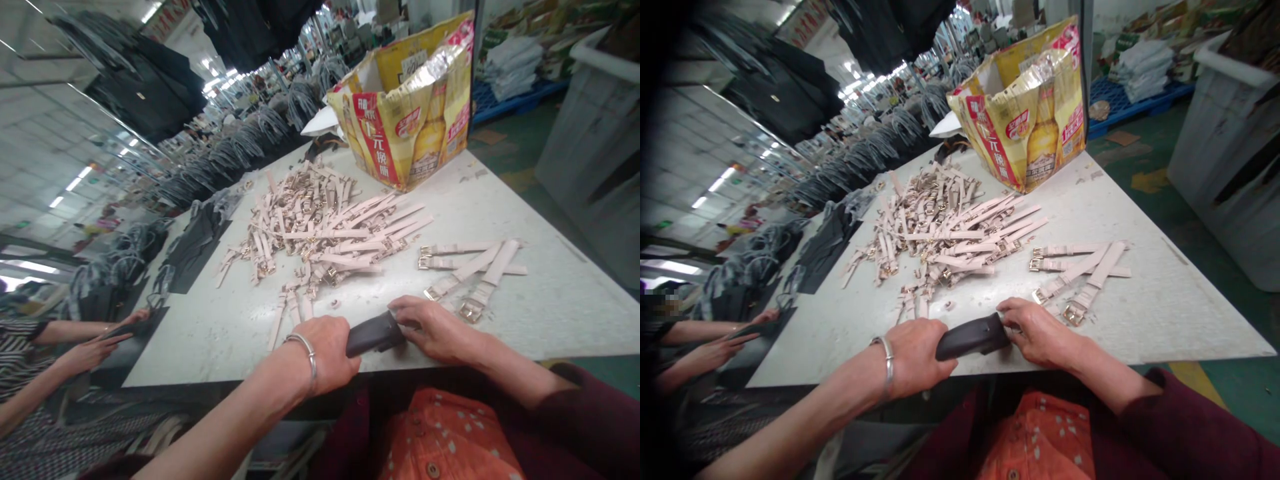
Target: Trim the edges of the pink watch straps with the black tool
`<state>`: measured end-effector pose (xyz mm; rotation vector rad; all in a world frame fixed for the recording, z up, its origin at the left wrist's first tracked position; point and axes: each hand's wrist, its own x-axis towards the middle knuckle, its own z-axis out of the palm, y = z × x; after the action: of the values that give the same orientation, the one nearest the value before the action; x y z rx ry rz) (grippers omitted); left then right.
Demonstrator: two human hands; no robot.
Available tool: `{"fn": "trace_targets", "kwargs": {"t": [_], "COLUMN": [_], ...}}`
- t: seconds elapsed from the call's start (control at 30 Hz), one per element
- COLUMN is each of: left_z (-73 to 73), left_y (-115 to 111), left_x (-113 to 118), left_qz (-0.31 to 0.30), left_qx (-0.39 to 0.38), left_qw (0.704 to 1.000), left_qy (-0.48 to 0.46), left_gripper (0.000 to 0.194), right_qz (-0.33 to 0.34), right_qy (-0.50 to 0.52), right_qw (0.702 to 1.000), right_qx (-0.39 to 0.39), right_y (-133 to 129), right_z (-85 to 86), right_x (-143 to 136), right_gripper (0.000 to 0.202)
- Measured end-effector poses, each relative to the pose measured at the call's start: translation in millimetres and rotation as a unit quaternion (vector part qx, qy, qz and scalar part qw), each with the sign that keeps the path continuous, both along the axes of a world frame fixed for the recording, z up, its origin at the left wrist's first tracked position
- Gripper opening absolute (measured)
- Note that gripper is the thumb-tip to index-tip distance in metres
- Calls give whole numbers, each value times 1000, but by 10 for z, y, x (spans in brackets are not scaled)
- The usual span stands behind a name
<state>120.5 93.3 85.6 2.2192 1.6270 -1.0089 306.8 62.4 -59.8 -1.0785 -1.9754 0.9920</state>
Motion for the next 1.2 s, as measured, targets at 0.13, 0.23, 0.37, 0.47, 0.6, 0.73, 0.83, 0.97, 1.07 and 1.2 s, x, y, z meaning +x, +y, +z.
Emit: {"fn": "trace_targets", "kwargs": {"t": [0.13, 0.23, 0.37, 0.47, 0.6, 0.73, 0.83, 0.97, 1.07, 1.2], "left_z": [-64, -68, -20, -32, -122, -199, -254, -354, -439, -519], "left_y": [-88, -132, -190, -250, -289, -318, -391, -530, -629, -720], "left_x": [-123, -268, -449, -524, -532, -527, -569, -697, -806, -892], "left_qz": [23, 73, 116, 117, 115, 143, 160, 170, 172, 187], "left_qx": [3, 4, -8, -28, -16, -8, -2, 32, 50, 57], "left_qw": [999, 995, 989, 988, 988, 981, 976, 971, 968, 967], "left_qy": [-39, -75, -90, -94, -102, -128, -151, -163, -176, -165], "left_gripper": [34, 33, 32, 28, 28, 28, 28, 29, 30, 32], "right_qz": [-5, -5, -17, -20, -23, -24, -33, -46, -65, -82], "right_qy": [-2, -4, -14, -15, -29, -35, -39, -43, -59, -82], "right_qw": [1000, 1000, 1000, 999, 999, 999, 998, 997, 995, 989], "right_qx": [-5, 6, 15, 24, 32, 34, 43, 53, 56, 89], "right_y": [-4, -9, -15, -18, -20, -14, -5, -5, -28, -82], "right_z": [21, 18, -16, -30, -7, 14, -8, -60, -79, -63], "right_x": [-1, 2, 6, 2, -6, -12, -24, -67, -116, -164], "right_gripper": [15, 15, 15, 17, 19, 13, 9, 10, 13, 17]}}
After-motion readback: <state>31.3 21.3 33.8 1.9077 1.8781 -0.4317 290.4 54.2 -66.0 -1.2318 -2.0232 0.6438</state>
